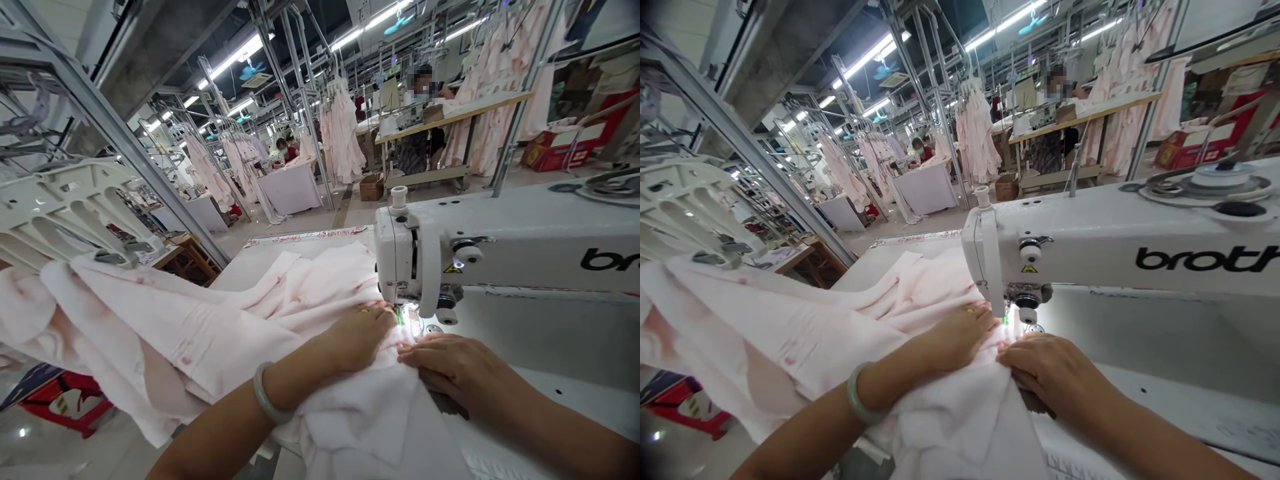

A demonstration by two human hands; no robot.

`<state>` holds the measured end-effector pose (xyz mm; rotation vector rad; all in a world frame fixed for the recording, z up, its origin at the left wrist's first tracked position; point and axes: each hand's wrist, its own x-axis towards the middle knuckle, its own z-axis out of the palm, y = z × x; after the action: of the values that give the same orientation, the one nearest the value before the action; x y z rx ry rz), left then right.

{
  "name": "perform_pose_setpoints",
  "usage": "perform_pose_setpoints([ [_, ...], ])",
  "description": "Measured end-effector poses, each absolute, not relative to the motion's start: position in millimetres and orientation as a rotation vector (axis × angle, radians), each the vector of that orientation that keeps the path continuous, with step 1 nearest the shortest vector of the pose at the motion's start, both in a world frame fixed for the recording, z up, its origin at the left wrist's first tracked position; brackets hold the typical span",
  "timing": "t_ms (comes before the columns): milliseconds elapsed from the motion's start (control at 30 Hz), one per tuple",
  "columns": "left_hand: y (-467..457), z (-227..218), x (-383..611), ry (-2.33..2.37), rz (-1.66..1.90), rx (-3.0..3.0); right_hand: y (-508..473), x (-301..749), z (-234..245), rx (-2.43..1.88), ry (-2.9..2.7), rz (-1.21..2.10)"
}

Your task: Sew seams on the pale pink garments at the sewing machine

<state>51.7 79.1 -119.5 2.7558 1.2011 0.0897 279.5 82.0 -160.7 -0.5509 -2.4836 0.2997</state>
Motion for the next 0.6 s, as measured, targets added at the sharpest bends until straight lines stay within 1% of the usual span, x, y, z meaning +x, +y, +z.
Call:
perform_pose_setpoints([
  [67, 64, -106, 54, 1.203, 0.136, 2.714, 81, 281, -162, -0.511, -2.455, 0.268],
  [167, 32, -98, 63, 1.324, 0.346, 2.529, 78, 283, -162, -0.474, -2.4, 0.211],
  [300, 1, -118, 73, 1.446, 0.605, 2.272, 76, 287, -160, -0.509, -2.343, 0.154],
  [367, 1, -133, 70, 1.43, 0.664, 2.296, 76, 287, -159, -0.539, -2.346, 0.142],
  [467, 16, -145, 56, 1.254, 0.724, 2.391, 78, 285, -161, -0.521, -2.389, 0.123],
  [600, 40, -136, 35, 1.115, 0.709, 2.313, 81, 281, -167, -0.408, -2.445, 0.03],
])
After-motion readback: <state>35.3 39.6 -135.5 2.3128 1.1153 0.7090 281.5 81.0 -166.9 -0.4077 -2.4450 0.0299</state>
